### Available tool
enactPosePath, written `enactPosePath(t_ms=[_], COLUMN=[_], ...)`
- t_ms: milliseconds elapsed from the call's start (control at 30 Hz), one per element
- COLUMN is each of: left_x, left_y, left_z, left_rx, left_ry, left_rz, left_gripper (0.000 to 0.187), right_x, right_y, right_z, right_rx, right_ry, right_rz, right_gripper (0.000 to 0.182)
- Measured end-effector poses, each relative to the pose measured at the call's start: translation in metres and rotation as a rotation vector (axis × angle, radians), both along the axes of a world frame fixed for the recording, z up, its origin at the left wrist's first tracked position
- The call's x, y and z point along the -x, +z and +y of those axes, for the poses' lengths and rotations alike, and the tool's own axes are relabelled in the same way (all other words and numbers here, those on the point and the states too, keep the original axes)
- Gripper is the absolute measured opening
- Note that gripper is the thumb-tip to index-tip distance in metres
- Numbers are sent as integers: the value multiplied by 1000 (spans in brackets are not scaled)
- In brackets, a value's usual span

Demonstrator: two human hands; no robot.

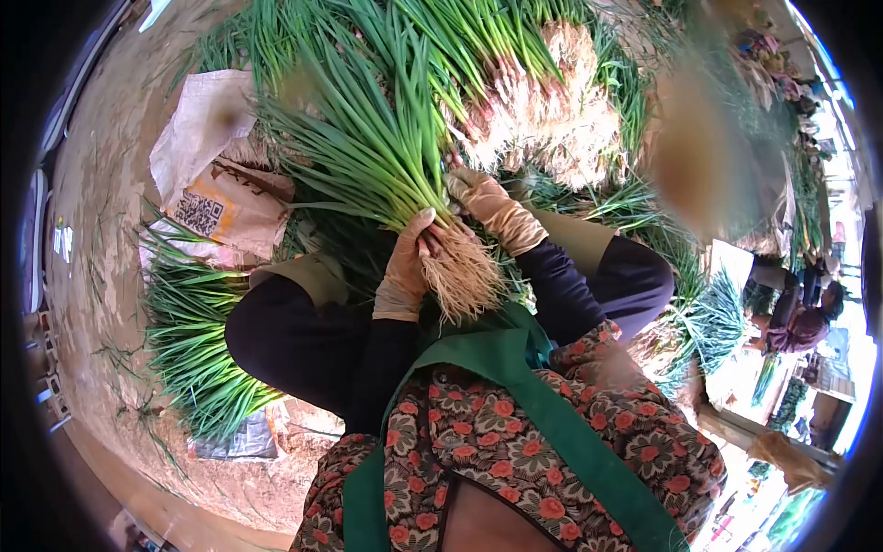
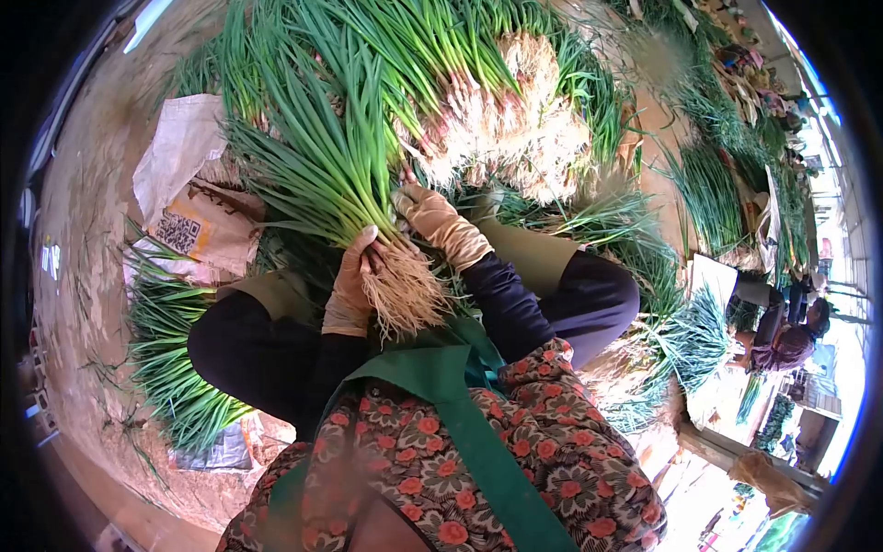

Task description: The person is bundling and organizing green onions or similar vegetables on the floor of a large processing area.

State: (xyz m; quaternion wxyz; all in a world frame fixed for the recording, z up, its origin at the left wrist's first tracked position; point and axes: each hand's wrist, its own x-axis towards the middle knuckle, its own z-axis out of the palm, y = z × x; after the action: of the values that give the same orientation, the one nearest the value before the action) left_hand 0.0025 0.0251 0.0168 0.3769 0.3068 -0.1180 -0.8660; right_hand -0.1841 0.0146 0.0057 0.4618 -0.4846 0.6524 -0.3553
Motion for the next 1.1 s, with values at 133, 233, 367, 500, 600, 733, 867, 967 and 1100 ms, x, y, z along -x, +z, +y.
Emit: enactPosePath(t_ms=[133,233,367,500,600,733,867,967,1100], left_x=[1,0,-7,2,6,1,5,5,5], left_y=[13,3,-31,18,33,39,18,31,46], left_z=[1,-2,-1,2,8,6,8,7,4], left_rx=[42,48,37,44,-32,46,-10,43,29], left_ry=[-22,-23,-17,-110,-46,-72,-49,-55,-55], left_rz=[48,22,226,374,468,409,714,861,966], left_gripper=[31,33,22,41,39,38,38,46,51], right_x=[6,-5,-6,-4,-11,-20,-15,0,34], right_y=[6,40,2,-15,18,-2,-73,-40,-17], right_z=[-4,-6,3,-7,-19,-41,-2,73,80], right_rx=[75,-28,95,-159,-345,-252,46,-198,-523], right_ry=[183,223,40,-383,-375,-210,352,647,889], right_rz=[214,480,355,-403,-886,-771,241,459,742], right_gripper=[43,36,34,25,22,28,22,24,28])
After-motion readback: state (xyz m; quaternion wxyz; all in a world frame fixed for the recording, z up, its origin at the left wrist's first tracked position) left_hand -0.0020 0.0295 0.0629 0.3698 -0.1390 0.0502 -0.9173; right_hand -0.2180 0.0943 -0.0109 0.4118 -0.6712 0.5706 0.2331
